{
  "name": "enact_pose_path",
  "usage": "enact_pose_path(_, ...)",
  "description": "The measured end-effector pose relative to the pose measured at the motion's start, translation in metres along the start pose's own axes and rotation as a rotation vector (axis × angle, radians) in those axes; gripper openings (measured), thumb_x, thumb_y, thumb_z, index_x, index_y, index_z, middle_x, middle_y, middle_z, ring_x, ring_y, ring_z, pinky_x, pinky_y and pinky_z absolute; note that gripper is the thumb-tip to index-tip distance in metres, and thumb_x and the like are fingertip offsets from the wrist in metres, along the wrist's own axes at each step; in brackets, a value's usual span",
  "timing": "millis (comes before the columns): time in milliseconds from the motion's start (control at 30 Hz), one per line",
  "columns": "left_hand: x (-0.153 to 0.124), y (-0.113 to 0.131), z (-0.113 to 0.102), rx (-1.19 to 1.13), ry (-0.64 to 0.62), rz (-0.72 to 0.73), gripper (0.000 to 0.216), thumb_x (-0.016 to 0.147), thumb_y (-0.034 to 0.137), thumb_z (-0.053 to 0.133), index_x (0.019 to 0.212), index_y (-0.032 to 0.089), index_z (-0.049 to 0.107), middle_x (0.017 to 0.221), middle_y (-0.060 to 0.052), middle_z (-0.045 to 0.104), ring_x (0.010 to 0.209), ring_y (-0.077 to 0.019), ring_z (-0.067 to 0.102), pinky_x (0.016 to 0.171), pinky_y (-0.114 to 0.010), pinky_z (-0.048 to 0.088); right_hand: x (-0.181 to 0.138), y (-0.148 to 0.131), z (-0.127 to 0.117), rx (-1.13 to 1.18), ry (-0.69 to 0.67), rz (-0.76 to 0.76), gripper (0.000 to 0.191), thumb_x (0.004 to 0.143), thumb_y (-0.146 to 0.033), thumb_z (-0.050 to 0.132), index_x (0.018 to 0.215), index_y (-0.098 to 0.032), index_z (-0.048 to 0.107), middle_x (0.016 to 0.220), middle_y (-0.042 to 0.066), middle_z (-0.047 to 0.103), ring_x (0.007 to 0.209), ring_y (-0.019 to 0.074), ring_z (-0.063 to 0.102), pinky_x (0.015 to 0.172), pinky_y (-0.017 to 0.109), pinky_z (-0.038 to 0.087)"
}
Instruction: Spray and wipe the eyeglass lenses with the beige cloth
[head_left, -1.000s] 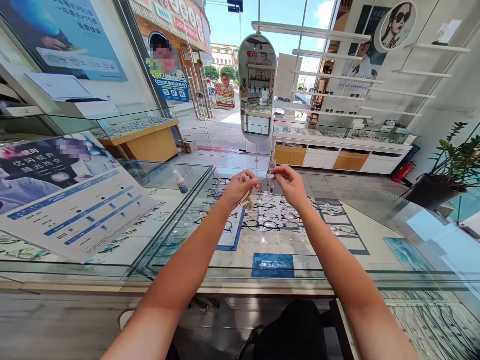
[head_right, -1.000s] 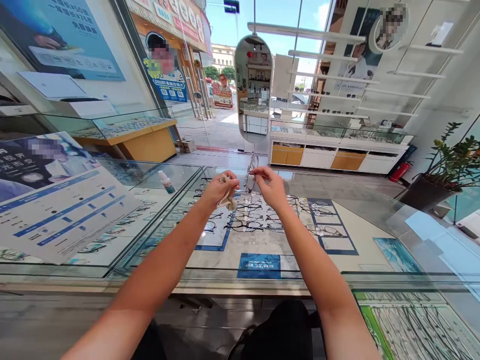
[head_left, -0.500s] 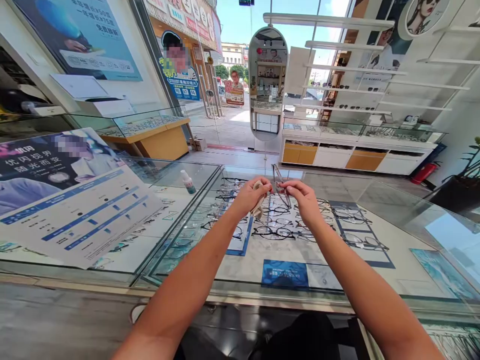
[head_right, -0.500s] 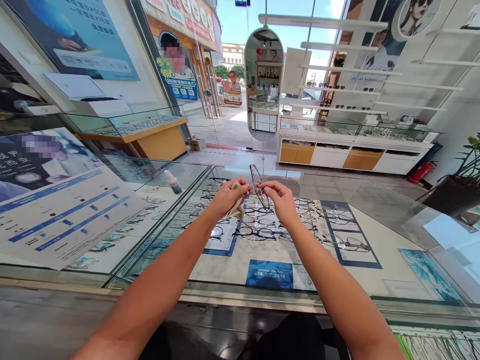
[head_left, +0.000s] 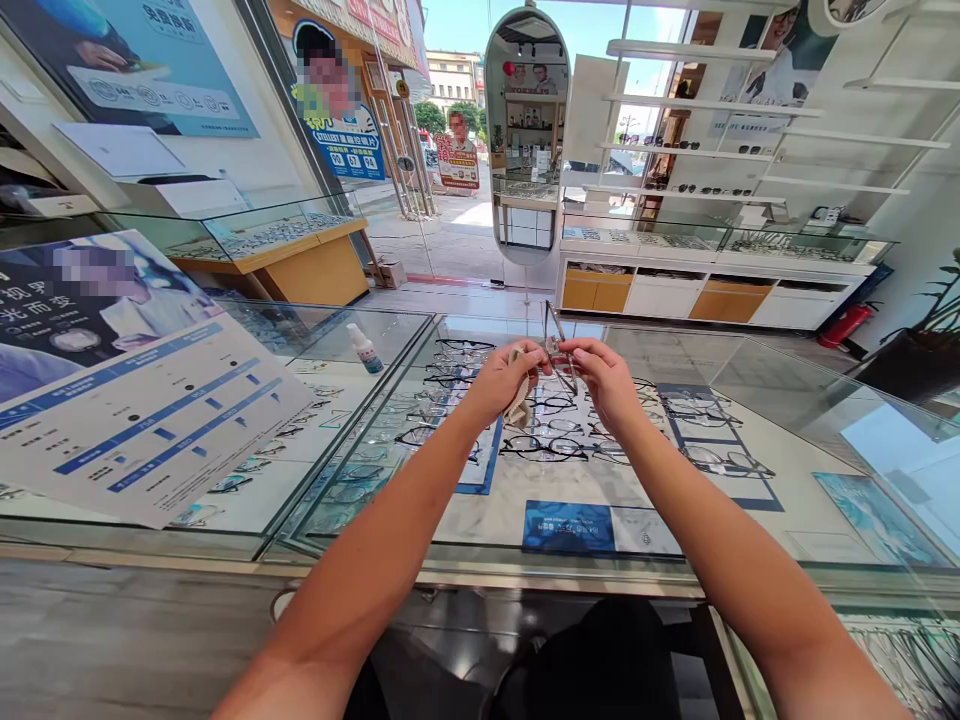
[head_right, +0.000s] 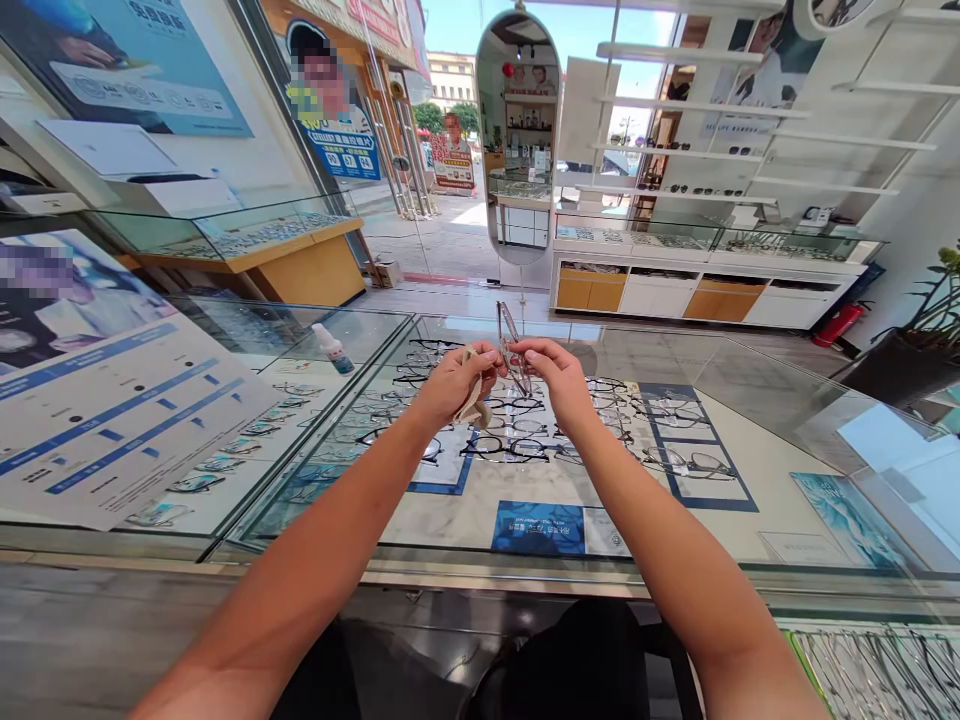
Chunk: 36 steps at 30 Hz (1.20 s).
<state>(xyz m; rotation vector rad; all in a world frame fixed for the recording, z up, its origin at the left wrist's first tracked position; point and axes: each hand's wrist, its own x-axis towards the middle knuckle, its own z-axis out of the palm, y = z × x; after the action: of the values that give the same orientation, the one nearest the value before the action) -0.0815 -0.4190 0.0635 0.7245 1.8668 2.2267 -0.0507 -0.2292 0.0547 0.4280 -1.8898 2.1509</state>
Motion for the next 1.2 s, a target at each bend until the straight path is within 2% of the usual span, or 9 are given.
enact_pose_path(167,-0.0006,-0.0008,-0.0011,0.047,0.054,0.023,0.032,0.087,0.049,0.076,0.087,0.019,0.065,0.080,-0.001,0.068,0.059,-0.0106,0.049,0.055,-0.026,0.037,-0.0006,-0.0024,-0.0006,0.002,-0.001,0.013,0.024,0.090,-0.048,0.072,0.100,-0.028,0.080,0.110,0.003,0.080,0.109,0.0250,0.072,0.100,0.038,0.054)
enact_pose_path(267,0.0000,0.0005,-0.0035,0.040,0.139,0.049,0.031,0.085,0.047,0.078,0.087,0.019,0.065,0.077,0.000,0.066,0.058,-0.0106,0.047,0.054,-0.026,0.034,-0.0006,-0.0028,-0.0012,0.005,-0.016,0.007,0.022,0.090,-0.047,0.073,0.095,-0.027,0.080,0.103,0.002,0.080,0.104,0.0240,0.072,0.099,0.038,0.053)
enact_pose_path(400,0.0012,0.0021,-0.0048,0.065,0.200,0.068,0.033,0.081,0.049,0.081,0.086,0.020,0.065,0.072,0.001,0.063,0.055,-0.0102,0.042,0.053,-0.027,0.030,0.0003,0.0010,-0.0031,-0.020,-0.046,-0.004,0.022,0.090,-0.049,0.074,0.094,-0.028,0.081,0.105,0.002,0.080,0.103,0.0238,0.070,0.098,0.038,0.052)
enact_pose_path(533,0.0019,0.0019,-0.0039,0.088,0.192,0.070,0.036,0.078,0.050,0.083,0.087,0.020,0.065,0.071,0.002,0.063,0.056,-0.0108,0.042,0.054,-0.027,0.030,0.0010,0.0045,-0.0037,-0.043,-0.061,0.002,0.023,0.090,-0.050,0.074,0.094,-0.028,0.080,0.104,0.001,0.079,0.102,0.0237,0.069,0.097,0.038,0.052)
enact_pose_path(700,0.0007,0.0041,-0.0021,0.081,0.161,0.080,0.037,0.077,0.050,0.084,0.084,0.019,0.065,0.072,0.000,0.065,0.060,-0.0113,0.046,0.059,-0.026,0.034,0.0008,0.0032,-0.0024,-0.005,-0.056,0.045,0.022,0.087,-0.048,0.077,0.090,-0.026,0.075,0.093,0.000,0.076,0.094,0.0222,0.071,0.093,0.036,0.052)
enact_pose_path(800,-0.0010,0.0066,-0.0005,0.081,0.147,0.061,0.039,0.075,0.050,0.086,0.083,0.019,0.065,0.071,0.001,0.064,0.059,-0.0107,0.045,0.057,-0.026,0.033,0.0008,0.0003,-0.0006,0.060,-0.046,0.116,0.026,0.080,-0.049,0.081,0.089,-0.027,0.070,0.087,-0.001,0.075,0.087,0.0220,0.072,0.091,0.036,0.054)
enact_pose_path(900,-0.0020,0.0079,0.0010,0.066,0.130,0.056,0.039,0.073,0.050,0.087,0.083,0.019,0.065,0.068,0.003,0.060,0.058,-0.0102,0.044,0.057,-0.026,0.032,0.0013,-0.0013,0.0010,0.110,-0.091,0.215,0.032,0.074,-0.049,0.083,0.092,-0.026,0.070,0.084,0.000,0.076,0.084,0.0230,0.073,0.089,0.038,0.054)
enact_pose_path(1200,-0.0002,0.0018,-0.0034,0.111,0.129,0.062,0.035,0.076,0.048,0.087,0.078,0.019,0.068,0.070,0.000,0.064,0.062,-0.0122,0.049,0.060,-0.026,0.036,0.0042,-0.0034,-0.0015,0.153,-0.098,0.315,0.030,0.067,-0.048,0.084,0.072,-0.024,0.066,0.078,0.002,0.071,0.079,0.0201,0.065,0.079,0.034,0.052)
